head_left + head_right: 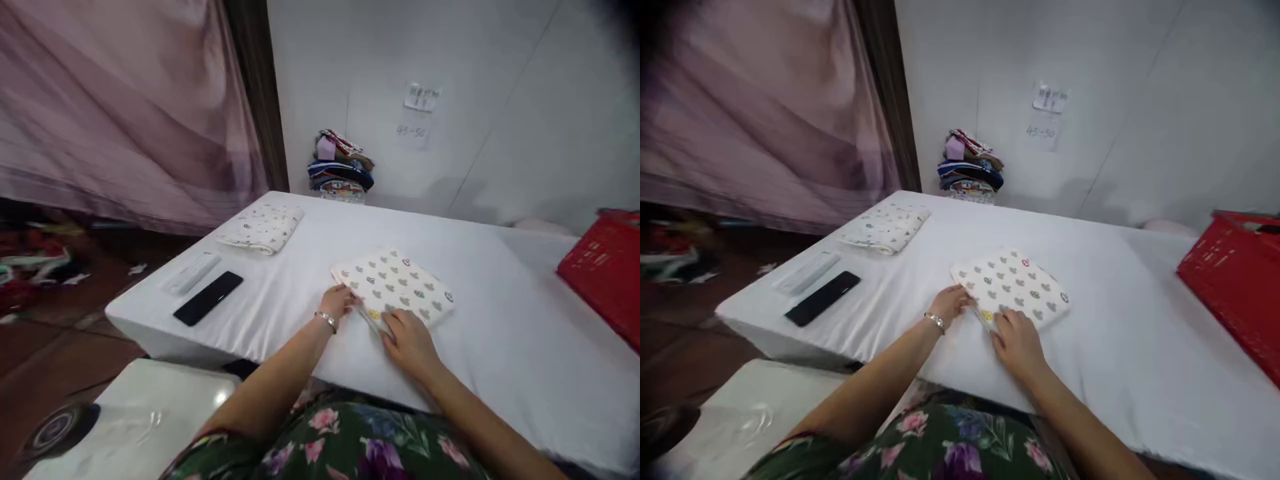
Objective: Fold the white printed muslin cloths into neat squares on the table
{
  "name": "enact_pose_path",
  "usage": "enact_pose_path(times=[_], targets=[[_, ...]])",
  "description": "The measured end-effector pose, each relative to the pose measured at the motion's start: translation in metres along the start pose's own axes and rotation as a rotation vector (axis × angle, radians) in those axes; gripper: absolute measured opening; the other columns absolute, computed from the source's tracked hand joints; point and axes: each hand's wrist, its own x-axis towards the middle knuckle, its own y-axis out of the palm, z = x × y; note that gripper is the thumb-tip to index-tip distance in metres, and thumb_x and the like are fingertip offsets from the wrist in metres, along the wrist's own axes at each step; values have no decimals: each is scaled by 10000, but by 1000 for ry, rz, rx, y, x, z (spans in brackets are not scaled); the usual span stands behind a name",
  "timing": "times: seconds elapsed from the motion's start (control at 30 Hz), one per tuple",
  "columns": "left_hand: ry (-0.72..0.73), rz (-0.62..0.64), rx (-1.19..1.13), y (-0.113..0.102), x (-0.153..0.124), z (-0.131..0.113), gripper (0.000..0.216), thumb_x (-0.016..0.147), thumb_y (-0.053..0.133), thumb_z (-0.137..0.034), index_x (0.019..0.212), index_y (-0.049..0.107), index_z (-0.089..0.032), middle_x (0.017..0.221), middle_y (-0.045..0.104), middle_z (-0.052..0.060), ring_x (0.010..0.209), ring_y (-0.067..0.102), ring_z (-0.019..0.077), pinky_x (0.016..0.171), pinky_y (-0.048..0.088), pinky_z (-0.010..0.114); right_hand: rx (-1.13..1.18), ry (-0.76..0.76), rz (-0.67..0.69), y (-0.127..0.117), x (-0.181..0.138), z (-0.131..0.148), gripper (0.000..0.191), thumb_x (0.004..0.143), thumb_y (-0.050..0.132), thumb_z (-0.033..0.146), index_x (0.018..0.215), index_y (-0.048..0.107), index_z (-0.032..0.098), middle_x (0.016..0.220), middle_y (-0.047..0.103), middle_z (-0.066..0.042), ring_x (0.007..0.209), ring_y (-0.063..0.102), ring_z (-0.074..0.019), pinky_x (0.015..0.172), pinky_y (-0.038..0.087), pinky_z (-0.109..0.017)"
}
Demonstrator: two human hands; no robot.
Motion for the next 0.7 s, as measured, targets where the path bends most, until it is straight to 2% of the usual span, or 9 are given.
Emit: enact_pose_path(times=[0.13, 0.27, 0.37, 0.5, 0.7], targets=[[24, -85, 56, 6, 22, -17, 199, 803, 508, -324, 886, 582, -159, 671, 618, 12, 521, 576, 87, 425, 346, 158, -53, -33, -28, 5, -1, 1, 346, 833, 493, 353, 1106, 563, 152, 1032, 538, -107, 890, 469, -225, 756, 375, -328], [87, -190, 186, 1, 46, -25, 221, 740, 586, -353, 807, 604, -144, 624, 613, 27, 523, 565, 121, 475, 390, 205, -81, -16, -50, 10, -3, 4, 345, 819, 499, 288, 1128, 553, 143, 1018, 541, -109, 897, 466, -227, 764, 371, -332], [132, -249, 307, -5, 58, -25, 199, 683, 618, -312, 796, 618, -148, 702, 645, 52, 631, 602, 163, 542, 421, 232, -73, -3, -76, 12, -4, 6, 358, 813, 489, 244, 1150, 540, 134, 1025, 538, -113, 902, 463, -226, 763, 369, -334], [160, -265, 449, -11, 62, -24, 222, 686, 589, -304, 849, 616, -156, 831, 671, 78, 765, 626, 197, 622, 442, 249, -50, -6, -90, 13, -6, 7, 355, 808, 485, 224, 1147, 537, 135, 1012, 536, -111, 888, 462, -220, 755, 369, -331], [214, -275, 641, -12, 60, -39, 475, 730, 555, -446, 1123, 517, -182, 1069, 635, 104, 968, 599, 233, 762, 452, 292, -33, 10, -105, 15, -7, 8, 360, 813, 474, 219, 1161, 524, 140, 1005, 532, -108, 888, 458, -220, 753, 366, -339]])
